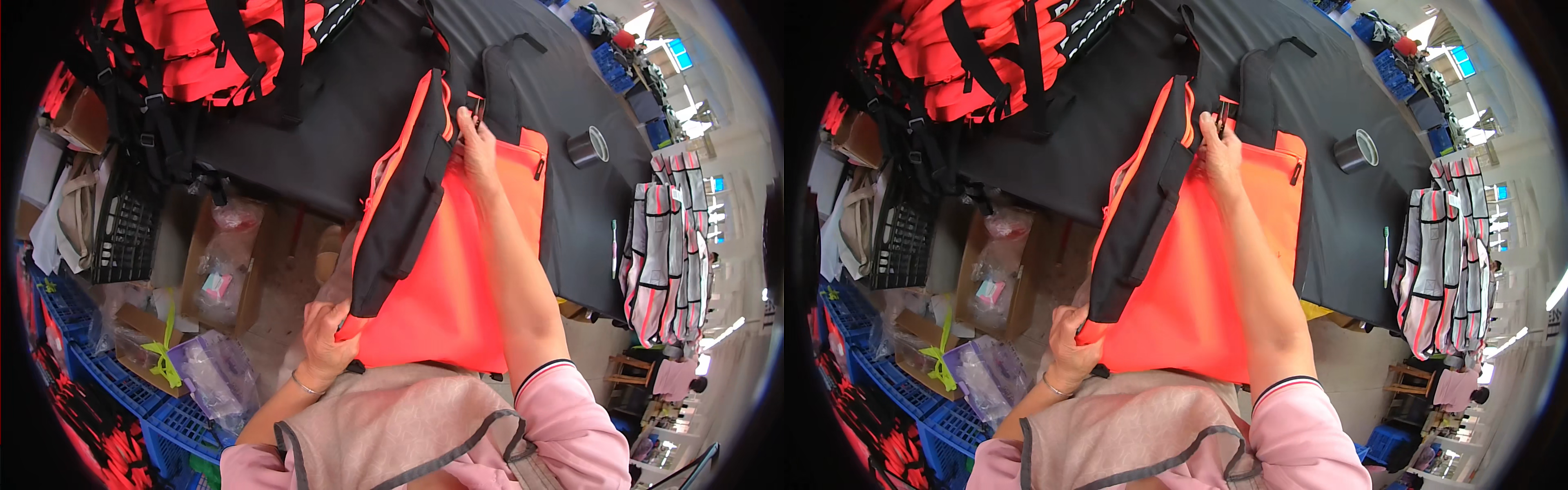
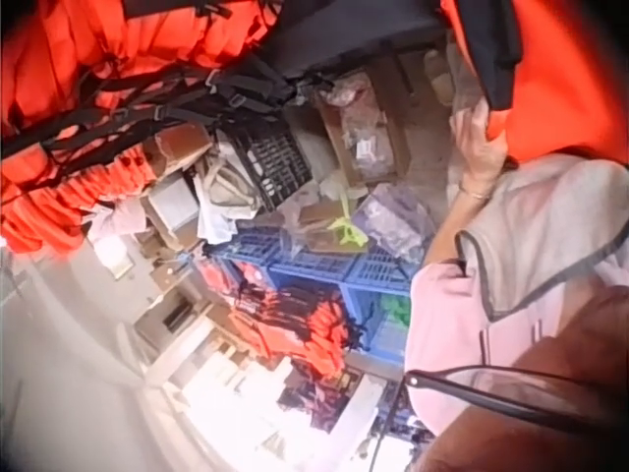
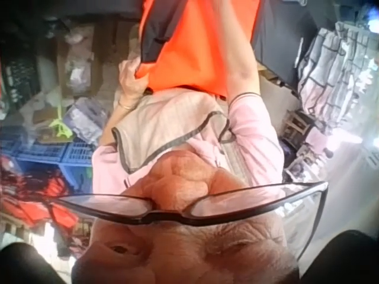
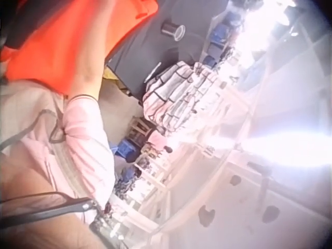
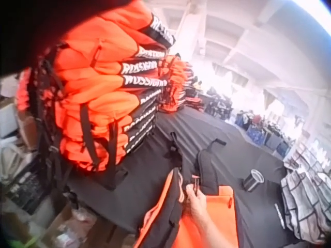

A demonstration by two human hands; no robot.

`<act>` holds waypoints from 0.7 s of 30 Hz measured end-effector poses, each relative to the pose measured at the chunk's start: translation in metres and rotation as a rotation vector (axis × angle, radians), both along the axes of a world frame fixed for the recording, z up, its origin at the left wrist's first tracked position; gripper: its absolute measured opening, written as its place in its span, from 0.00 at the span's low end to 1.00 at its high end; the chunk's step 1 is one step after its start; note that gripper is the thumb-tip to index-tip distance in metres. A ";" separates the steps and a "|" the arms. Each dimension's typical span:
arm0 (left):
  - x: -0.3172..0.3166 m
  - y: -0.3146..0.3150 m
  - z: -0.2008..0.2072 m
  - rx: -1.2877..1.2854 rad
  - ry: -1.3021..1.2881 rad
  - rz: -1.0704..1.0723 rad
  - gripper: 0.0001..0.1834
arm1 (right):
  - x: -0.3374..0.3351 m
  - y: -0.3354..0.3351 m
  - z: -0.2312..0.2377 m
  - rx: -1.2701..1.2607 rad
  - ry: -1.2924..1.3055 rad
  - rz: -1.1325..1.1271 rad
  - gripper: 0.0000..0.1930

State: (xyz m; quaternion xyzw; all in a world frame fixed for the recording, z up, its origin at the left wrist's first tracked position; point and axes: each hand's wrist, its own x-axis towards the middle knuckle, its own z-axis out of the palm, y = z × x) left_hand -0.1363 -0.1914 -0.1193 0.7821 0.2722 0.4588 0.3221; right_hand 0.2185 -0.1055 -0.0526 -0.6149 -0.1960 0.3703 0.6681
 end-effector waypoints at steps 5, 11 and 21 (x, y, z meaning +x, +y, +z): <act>-0.011 -0.001 0.009 -0.466 0.152 0.214 0.39 | -0.064 -0.037 0.025 -0.171 -0.569 -0.140 0.11; 0.007 0.081 0.085 -0.206 0.161 0.138 0.48 | -0.069 -0.061 -0.019 -0.098 -0.494 -0.042 0.09; 0.060 0.175 0.090 -0.327 0.374 0.100 0.16 | -0.085 -0.046 -0.029 -0.194 -0.478 0.017 0.04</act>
